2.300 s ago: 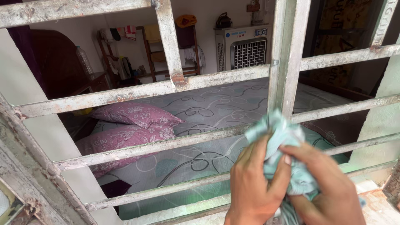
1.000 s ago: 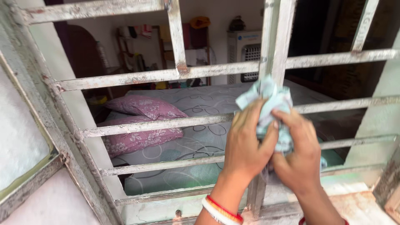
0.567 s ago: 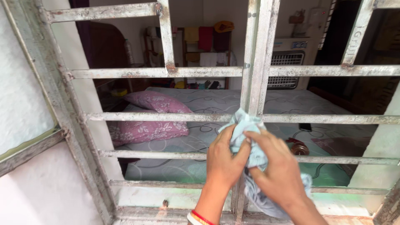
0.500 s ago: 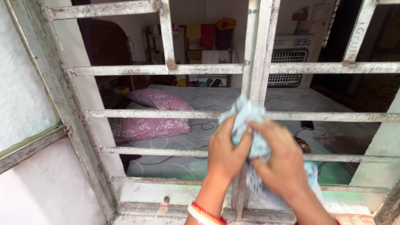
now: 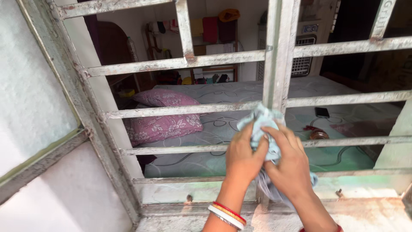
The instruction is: The person wipes the metal frame and glass panes of a window using a light blue cloth. They systematically clean the horizontal and vertical bars of the frame, as well as the textured glass sections, moving the cloth back and forth to remove dirt.
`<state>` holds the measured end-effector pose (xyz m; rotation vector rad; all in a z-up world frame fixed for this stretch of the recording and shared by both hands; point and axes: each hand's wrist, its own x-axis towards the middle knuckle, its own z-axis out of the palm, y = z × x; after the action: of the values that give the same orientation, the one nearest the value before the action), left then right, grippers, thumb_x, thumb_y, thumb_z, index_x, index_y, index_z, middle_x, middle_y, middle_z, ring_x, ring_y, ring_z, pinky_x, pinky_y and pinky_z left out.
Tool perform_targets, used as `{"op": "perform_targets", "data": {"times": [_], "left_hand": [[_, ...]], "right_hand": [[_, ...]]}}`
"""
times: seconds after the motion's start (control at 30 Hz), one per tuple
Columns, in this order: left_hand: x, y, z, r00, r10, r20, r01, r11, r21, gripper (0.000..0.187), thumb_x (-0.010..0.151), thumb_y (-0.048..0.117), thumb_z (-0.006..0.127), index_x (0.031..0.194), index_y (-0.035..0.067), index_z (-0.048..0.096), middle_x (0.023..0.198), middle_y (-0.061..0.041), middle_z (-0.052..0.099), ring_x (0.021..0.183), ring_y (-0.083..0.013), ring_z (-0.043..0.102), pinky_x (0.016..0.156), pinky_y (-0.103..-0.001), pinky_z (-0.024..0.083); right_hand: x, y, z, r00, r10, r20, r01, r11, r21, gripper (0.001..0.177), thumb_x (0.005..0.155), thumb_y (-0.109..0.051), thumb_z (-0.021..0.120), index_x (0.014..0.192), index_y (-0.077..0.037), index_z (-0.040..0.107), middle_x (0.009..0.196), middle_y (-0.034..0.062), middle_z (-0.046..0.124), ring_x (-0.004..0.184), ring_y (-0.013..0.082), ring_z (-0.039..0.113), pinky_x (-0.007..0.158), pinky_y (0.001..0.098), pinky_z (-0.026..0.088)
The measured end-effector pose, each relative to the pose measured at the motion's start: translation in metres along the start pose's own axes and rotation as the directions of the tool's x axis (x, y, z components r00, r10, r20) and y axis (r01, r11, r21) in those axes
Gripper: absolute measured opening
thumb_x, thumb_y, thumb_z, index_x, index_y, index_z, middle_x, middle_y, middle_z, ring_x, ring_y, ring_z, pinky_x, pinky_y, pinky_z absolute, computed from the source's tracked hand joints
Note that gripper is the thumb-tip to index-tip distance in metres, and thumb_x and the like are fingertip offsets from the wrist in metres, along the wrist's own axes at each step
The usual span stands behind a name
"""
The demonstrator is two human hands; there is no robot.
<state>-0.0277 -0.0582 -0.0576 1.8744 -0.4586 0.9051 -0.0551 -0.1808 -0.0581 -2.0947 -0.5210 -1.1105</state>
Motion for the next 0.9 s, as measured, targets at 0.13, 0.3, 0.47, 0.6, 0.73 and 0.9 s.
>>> {"op": "perform_targets", "data": {"times": [0.13, 0.3, 0.47, 0.6, 0.73, 0.9], "left_hand": [[-0.003, 0.0, -0.028, 0.997, 0.078, 0.022, -0.076, 0.993, -0.087, 0.054, 0.093, 0.031, 0.064, 0.139, 0.005, 0.059, 0.134, -0.021, 0.067, 0.126, -0.0381, 0.063, 0.108, -0.044, 0.048], [0.016, -0.004, -0.046, 0.964, 0.265, -0.031, -0.267, 0.955, -0.13, 0.061, 0.094, 0.026, 0.065, 0.148, 0.002, 0.051, 0.152, -0.023, 0.053, 0.14, -0.0431, 0.05, 0.117, -0.048, 0.037], [0.002, -0.043, -0.07, 0.984, 0.111, -0.142, -0.125, 0.988, -0.094, 0.06, 0.09, 0.018, 0.068, 0.147, 0.007, 0.055, 0.149, -0.018, 0.059, 0.14, -0.037, 0.056, 0.12, -0.045, 0.039], [-0.022, -0.05, -0.09, 0.983, -0.034, -0.178, -0.033, 0.932, -0.362, 0.062, 0.093, 0.019, 0.066, 0.15, 0.007, 0.048, 0.154, -0.018, 0.053, 0.143, -0.0358, 0.053, 0.119, -0.044, 0.041], [-0.015, -0.027, -0.071, 0.979, 0.198, -0.055, -0.205, 0.959, -0.194, 0.071, 0.096, 0.025, 0.065, 0.158, 0.005, 0.038, 0.165, -0.021, 0.04, 0.155, -0.0399, 0.034, 0.127, -0.049, 0.027], [0.009, -0.032, -0.063, 0.992, 0.081, 0.099, -0.08, 0.997, -0.01, 0.08, 0.096, 0.036, 0.067, 0.16, 0.004, 0.032, 0.164, -0.022, 0.037, 0.154, -0.044, 0.023, 0.123, -0.053, 0.02]], "right_hand": [[-0.01, -0.013, 0.014, 0.995, -0.017, -0.094, 0.023, 0.998, 0.06, 0.066, 0.065, 0.001, 0.064, 0.129, -0.012, 0.064, 0.138, 0.0194, 0.061, 0.133, 0.0391, 0.056, 0.111, 0.0432, 0.042], [0.016, -0.022, 0.051, 0.953, 0.028, -0.3, 0.032, 0.981, 0.194, 0.051, 0.085, -0.001, 0.06, 0.136, -0.007, 0.061, 0.141, 0.0175, 0.064, 0.137, 0.0345, 0.06, 0.119, 0.0405, 0.042], [0.008, -0.04, 0.094, 0.987, -0.023, -0.156, 0.064, 0.964, 0.259, 0.054, 0.08, -0.002, 0.062, 0.134, -0.004, 0.061, 0.138, 0.0184, 0.063, 0.135, 0.0346, 0.057, 0.115, 0.0409, 0.04], [-0.007, -0.046, 0.089, 0.991, -0.113, -0.076, 0.131, 0.944, 0.304, 0.053, 0.078, -0.002, 0.063, 0.131, -0.004, 0.065, 0.138, 0.0179, 0.065, 0.135, 0.0327, 0.058, 0.114, 0.0402, 0.042], [-0.004, -0.044, 0.086, 0.932, 0.078, -0.354, 0.049, 0.941, 0.336, 0.046, 0.089, -0.004, 0.064, 0.135, -0.007, 0.061, 0.142, 0.0149, 0.063, 0.136, 0.0301, 0.058, 0.118, 0.0384, 0.044], [0.015, -0.046, 0.102, 0.92, 0.08, -0.384, 0.017, 0.97, 0.243, 0.057, 0.085, -0.001, 0.068, 0.14, -0.006, 0.056, 0.153, 0.018, 0.051, 0.147, 0.0337, 0.045, 0.12, 0.0411, 0.036]]}}
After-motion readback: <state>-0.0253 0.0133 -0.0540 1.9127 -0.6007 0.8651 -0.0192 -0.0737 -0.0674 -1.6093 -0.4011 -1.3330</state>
